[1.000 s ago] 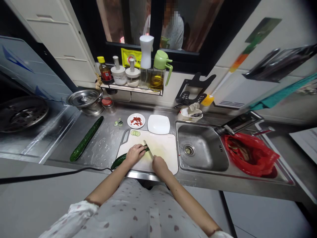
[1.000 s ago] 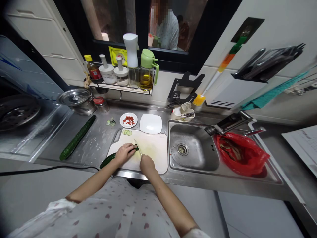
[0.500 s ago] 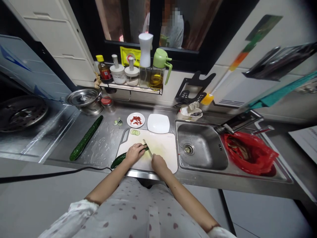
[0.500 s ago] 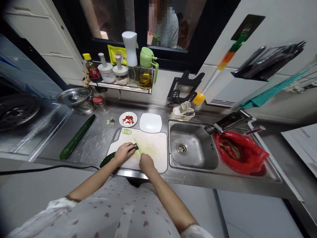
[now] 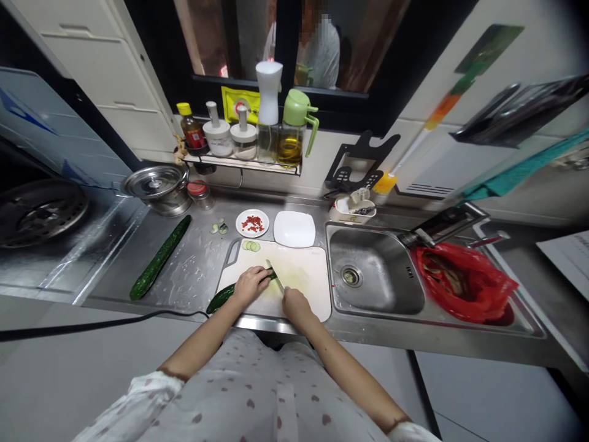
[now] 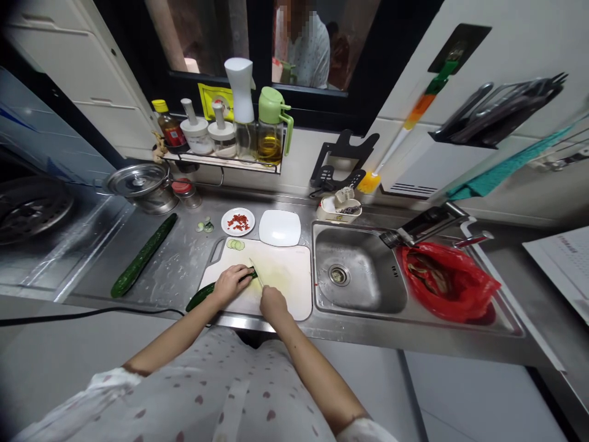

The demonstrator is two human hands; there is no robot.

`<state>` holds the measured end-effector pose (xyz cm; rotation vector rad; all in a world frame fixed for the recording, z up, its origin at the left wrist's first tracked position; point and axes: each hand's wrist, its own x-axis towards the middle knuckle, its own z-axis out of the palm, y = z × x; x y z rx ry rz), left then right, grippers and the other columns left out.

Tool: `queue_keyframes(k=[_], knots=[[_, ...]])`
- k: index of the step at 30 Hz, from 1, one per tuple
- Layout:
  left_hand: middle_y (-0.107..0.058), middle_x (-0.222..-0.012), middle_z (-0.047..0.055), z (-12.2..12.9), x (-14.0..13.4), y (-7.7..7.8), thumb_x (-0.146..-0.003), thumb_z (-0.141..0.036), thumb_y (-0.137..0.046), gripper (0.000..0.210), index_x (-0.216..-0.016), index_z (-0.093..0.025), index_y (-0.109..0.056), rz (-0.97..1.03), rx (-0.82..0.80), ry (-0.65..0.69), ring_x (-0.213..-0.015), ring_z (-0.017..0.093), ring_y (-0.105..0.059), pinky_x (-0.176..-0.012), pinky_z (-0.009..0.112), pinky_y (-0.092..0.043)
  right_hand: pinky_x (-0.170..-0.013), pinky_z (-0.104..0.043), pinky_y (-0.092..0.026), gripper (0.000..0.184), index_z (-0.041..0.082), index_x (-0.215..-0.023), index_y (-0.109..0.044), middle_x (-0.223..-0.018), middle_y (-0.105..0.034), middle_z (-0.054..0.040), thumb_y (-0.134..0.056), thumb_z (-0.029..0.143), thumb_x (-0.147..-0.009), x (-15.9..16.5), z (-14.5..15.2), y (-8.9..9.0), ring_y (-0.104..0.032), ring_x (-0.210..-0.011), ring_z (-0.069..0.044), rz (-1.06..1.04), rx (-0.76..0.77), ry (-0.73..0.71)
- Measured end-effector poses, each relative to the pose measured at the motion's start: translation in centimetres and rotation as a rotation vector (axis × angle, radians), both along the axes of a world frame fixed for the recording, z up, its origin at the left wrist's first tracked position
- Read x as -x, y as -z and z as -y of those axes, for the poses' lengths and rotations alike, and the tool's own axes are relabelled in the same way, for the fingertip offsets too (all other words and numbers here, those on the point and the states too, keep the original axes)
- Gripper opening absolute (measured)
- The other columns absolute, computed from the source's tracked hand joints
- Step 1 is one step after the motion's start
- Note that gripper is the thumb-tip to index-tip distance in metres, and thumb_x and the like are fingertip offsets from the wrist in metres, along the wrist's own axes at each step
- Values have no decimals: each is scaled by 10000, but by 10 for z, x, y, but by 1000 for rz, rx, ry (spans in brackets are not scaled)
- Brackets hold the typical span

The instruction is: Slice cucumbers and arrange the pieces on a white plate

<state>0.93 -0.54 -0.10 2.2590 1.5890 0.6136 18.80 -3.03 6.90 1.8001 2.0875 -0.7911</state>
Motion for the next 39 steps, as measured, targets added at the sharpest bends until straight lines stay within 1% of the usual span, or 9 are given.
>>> queue_keyframes(k=[4,10,20,23,30,39], knots=[[-648,-1022,41,1,0,-1,-897,-295,-550,247,-1105,-270,-681,10,-3,-2,-934,158,-592,-849,279,-479,-716,-288,-446,286,87,-1062,-614,-985,-687,-182,-391,81,-884,-4,4,0,-666,-941,-251,8,9,-12],[-649,-1029,37,1,0,0,-907,-304,-534,250,-1111,-269,-676,-7,-12,3,-931,157,-593,-839,274,-483,-724,-278,-450,303,92,-1076,-611,-1001,-683,-184,-373,68,-888,1,-1,0,-664,-949,-234,0,1,-11],[-648,-1024,33,1,-1,1,-901,-296,-539,253,-1115,-272,-673,-10,-24,2,-922,157,-593,-837,277,-484,-737,-281,-455,289,93,-1066,-613,-1005,-682,-182,-383,70,-893,-1,4,-1,-663,-950,-232,3,8,-1],[-649,-1028,35,0,-1,0,-898,-297,-541,253,-1111,-271,-675,-12,-17,3,-928,159,-592,-847,279,-483,-744,-275,-458,308,96,-1078,-611,-1004,-684,-177,-375,56,-884,2,1,2,-663,-958,-225,5,1,0],[-650,-1032,38,0,0,-1,-895,-305,-542,260,-1115,-276,-677,-11,15,-3,-948,165,-590,-866,289,-480,-761,-270,-464,309,102,-1075,-612,-991,-685,-172,-376,61,-880,5,-3,16,-663,-958,-216,-9,-43,-1],[-649,-1026,37,0,0,0,-892,-312,-549,258,-1114,-277,-676,-8,18,-11,-955,165,-592,-868,285,-476,-776,-263,-463,324,100,-1089,-606,-1011,-681,-169,-365,55,-879,7,-7,20,-654,-977,-203,-15,-32,3]])
